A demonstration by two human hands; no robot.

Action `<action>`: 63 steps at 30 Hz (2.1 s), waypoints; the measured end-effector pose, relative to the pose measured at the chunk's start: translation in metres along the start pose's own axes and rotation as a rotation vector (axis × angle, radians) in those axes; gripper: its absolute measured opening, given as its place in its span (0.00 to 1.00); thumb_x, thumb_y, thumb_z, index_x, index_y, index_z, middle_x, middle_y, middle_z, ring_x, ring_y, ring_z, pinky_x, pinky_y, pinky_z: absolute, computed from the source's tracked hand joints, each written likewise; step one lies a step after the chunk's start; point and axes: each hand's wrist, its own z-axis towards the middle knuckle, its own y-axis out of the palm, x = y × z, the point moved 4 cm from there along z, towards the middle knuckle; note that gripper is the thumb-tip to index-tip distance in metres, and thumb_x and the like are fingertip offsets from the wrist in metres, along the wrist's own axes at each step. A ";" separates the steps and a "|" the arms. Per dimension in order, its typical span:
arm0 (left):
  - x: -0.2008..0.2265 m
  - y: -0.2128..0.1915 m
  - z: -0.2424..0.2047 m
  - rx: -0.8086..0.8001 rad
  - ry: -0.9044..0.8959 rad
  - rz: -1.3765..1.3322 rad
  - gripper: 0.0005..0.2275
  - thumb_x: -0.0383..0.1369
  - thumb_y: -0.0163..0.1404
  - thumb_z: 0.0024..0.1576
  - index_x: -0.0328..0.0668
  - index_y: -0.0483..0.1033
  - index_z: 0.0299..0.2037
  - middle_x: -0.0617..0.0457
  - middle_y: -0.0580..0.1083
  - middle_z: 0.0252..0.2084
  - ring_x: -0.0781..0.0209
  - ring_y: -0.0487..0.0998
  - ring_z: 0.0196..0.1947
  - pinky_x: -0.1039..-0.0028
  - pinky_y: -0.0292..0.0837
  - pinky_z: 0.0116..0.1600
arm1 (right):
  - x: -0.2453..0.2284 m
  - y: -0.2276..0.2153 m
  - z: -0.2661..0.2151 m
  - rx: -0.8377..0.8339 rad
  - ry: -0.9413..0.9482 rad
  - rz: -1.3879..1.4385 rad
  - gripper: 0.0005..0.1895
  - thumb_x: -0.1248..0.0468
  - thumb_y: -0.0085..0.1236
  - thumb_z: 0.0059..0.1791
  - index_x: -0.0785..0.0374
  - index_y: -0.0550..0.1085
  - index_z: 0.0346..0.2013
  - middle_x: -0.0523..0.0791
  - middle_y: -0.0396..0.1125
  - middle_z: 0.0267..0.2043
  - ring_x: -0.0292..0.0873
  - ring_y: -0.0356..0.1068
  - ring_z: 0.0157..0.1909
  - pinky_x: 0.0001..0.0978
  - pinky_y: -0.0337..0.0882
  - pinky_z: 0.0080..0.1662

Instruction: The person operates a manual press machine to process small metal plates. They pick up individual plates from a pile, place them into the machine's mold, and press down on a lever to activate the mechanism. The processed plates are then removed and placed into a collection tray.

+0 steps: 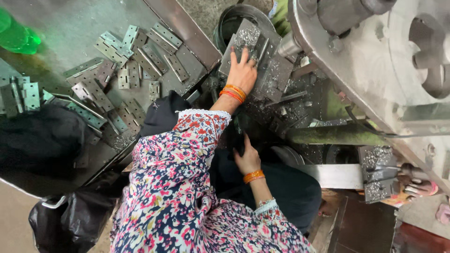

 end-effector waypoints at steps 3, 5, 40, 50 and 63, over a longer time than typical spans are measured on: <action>-0.004 -0.004 -0.010 -0.035 -0.012 -0.042 0.13 0.35 0.44 0.60 0.45 0.84 0.44 0.55 0.75 0.56 0.41 0.57 0.71 0.24 0.40 0.68 | -0.013 -0.013 0.003 -0.075 0.020 -0.066 0.45 0.54 0.62 0.44 0.52 0.55 0.73 0.60 0.72 0.49 0.65 0.73 0.50 0.54 0.74 0.50; -0.002 -0.006 -0.013 -0.072 0.008 0.006 0.15 0.36 0.44 0.61 0.45 0.83 0.49 0.54 0.75 0.56 0.40 0.56 0.72 0.24 0.39 0.67 | -0.024 -0.038 0.007 -0.111 0.002 -0.118 0.45 0.52 0.62 0.44 0.53 0.56 0.73 0.61 0.72 0.49 0.65 0.72 0.50 0.55 0.73 0.51; 0.002 0.005 0.010 -0.119 -0.051 -0.009 0.19 0.37 0.40 0.62 0.47 0.76 0.61 0.55 0.71 0.64 0.41 0.48 0.75 0.25 0.35 0.69 | 0.026 0.040 -0.009 0.004 -0.040 0.000 0.48 0.55 0.63 0.45 0.48 0.48 0.75 0.58 0.72 0.53 0.65 0.73 0.48 0.55 0.75 0.45; -0.005 0.005 -0.002 -0.049 0.020 -0.016 0.17 0.37 0.42 0.61 0.44 0.81 0.53 0.54 0.75 0.59 0.42 0.55 0.72 0.27 0.38 0.69 | -0.040 -0.067 0.016 -0.196 0.026 -0.192 0.42 0.47 0.58 0.47 0.53 0.56 0.73 0.61 0.72 0.49 0.65 0.73 0.51 0.55 0.72 0.54; -0.002 -0.049 -0.081 0.007 0.207 0.033 0.11 0.34 0.50 0.53 0.44 0.85 0.39 0.51 0.79 0.47 0.44 0.65 0.65 0.34 0.49 0.69 | -0.063 -0.083 0.019 -0.218 0.049 -0.240 0.42 0.47 0.57 0.46 0.52 0.58 0.72 0.63 0.72 0.47 0.67 0.72 0.49 0.56 0.72 0.54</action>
